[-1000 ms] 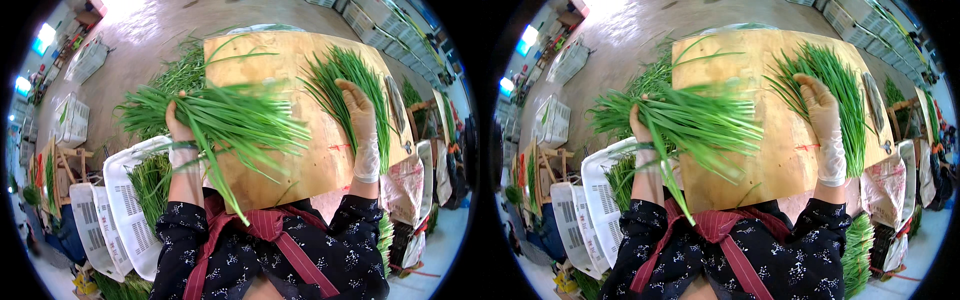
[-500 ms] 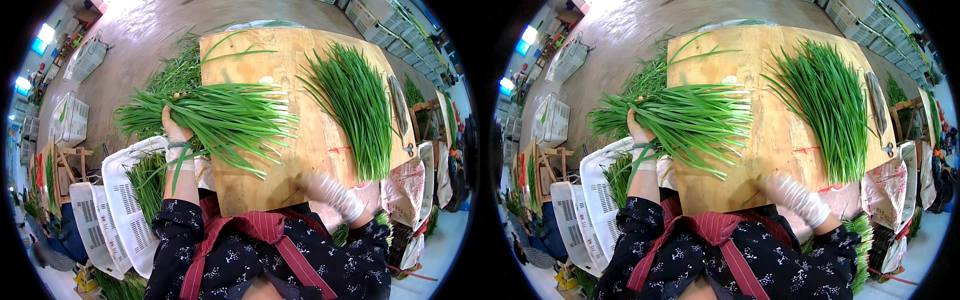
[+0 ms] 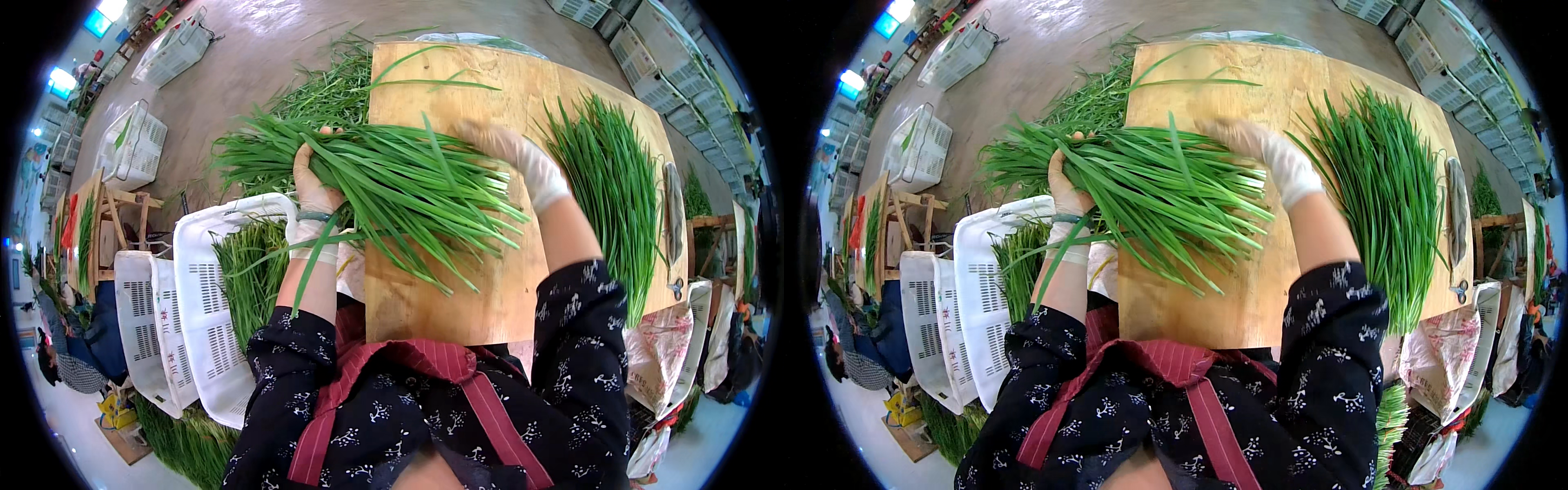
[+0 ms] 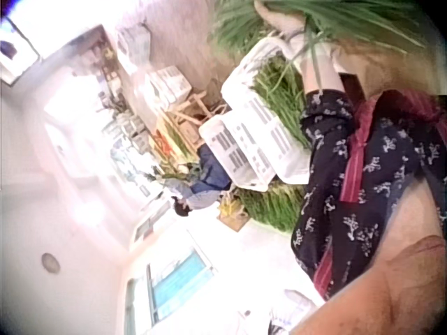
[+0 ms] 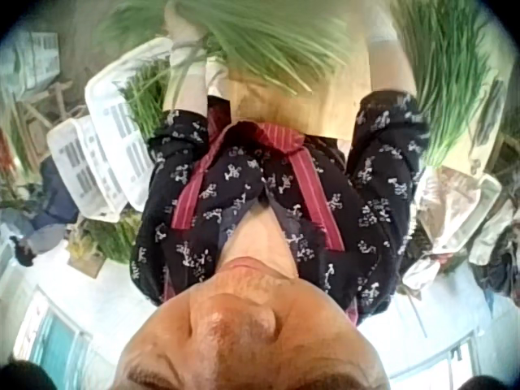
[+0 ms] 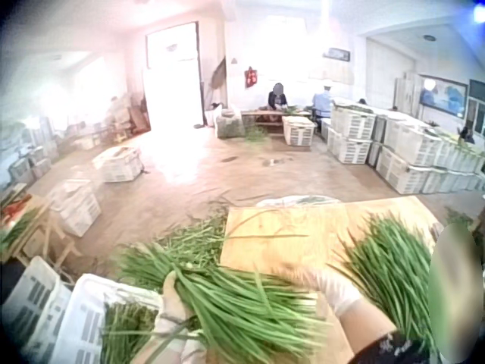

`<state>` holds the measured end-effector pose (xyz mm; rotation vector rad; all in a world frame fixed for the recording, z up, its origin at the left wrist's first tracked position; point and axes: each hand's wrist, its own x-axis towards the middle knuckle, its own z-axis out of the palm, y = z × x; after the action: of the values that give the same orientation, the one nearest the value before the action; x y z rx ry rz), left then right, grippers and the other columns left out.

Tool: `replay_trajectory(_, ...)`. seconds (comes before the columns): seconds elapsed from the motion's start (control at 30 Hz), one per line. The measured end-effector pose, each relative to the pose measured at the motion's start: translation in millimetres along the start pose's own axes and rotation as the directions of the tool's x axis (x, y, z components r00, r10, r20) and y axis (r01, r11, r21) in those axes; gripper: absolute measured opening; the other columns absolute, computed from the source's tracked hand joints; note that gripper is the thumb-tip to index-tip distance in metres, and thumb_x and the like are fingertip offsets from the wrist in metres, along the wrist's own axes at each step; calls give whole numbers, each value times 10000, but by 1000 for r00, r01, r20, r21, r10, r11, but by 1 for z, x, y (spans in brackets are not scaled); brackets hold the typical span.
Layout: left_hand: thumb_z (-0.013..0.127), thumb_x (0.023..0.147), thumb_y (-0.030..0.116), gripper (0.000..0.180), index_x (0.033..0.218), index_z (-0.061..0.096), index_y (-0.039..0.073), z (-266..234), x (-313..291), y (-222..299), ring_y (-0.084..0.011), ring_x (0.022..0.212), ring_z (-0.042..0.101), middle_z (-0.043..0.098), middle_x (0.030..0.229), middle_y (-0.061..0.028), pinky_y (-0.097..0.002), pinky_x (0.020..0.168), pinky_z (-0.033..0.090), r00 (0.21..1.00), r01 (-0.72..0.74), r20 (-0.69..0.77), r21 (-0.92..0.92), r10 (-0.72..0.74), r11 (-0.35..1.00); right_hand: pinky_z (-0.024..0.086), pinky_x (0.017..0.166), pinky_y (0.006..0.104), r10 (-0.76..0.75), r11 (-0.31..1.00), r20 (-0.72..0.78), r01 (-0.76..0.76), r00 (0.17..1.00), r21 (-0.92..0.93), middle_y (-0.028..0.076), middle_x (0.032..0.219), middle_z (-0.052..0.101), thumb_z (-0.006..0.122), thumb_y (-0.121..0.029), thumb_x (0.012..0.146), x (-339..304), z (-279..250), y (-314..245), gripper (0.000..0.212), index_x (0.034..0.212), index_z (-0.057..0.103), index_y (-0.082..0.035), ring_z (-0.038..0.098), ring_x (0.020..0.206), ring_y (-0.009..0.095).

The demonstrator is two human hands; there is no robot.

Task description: The person sorts and bundles green chives by hand, removing damaged leaves and tying the bundles with red plastic string.

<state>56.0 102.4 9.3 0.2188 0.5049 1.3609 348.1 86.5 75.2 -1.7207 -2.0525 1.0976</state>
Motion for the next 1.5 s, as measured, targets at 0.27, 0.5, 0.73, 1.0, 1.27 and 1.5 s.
replay_trajectory(0.27, 415, 848, 274, 371, 1021, 567, -17, 87, 14, -56, -280, 877, 596, 611, 962, -182, -376, 835, 469, 938, 177, 249, 255, -242, 951, 248, 1041, 311, -85, 966, -133, 114, 987, 230, 194, 1353, 336, 809, -310, 594, -130, 41, 29, 1033, 1364, 204, 16, 328, 1256, 239)
replay_trajectory(0.5, 475, 845, 486, 699, 1361, 256, 68, 117, 55, -28, -285, 1222, 363, 304, 1384, -145, -402, 976, 325, 952, -211, 239, 965, -189, 158, 305, 1000, 317, 349, 878, -307, -194, 886, 437, 205, 1294, 417, 792, -307, 639, -160, 65, 46, 967, 1338, 233, 60, 372, 1227, 260)
replay_trajectory(0.73, 391, 920, 310, 545, 1376, 209, 73, -1, -4, 81, -340, 1192, 392, 365, 1324, -198, -427, 960, 345, 921, -350, 121, 673, 370, 652, 323, 981, 299, 360, 862, -333, -173, 872, 477, 211, 1275, 427, 762, -253, 676, -162, 67, 40, 872, 1309, 273, 93, 417, 1180, 248)
replay_trajectory(1.0, 575, 858, 178, 498, 1286, 379, 17, 6, -160, -50, -134, 968, 520, 546, 1078, -50, -266, 853, 411, 972, 233, -151, 635, -177, 736, 318, 990, 322, 343, 930, -439, -232, 831, 286, 258, 1273, 420, 735, -393, 679, -167, 62, 32, 919, 1312, 273, 87, 410, 1204, 290)
replay_trajectory(1.27, 614, 817, 86, 582, 1306, 308, 6, 71, -142, -127, -176, 1009, 522, 516, 1148, -96, -276, 901, 403, 965, 136, 75, 680, -253, 720, 444, 851, 304, 423, 715, -312, -102, 850, 691, 190, 1145, 528, 758, -286, 683, -148, 103, -7, 861, 1293, 269, 73, 547, 1006, 236)
replay_trajectory(1.5, 607, 816, 76, 394, 1181, 473, 12, 100, -145, -103, -178, 957, 559, 575, 1076, -89, -293, 845, 447, 962, 220, 61, 411, -268, 884, 449, 834, 286, 308, 541, -421, 207, 853, 815, 127, 1122, 523, 721, -137, 724, -142, 114, -56, 690, 1263, 319, 14, 529, 997, 187)
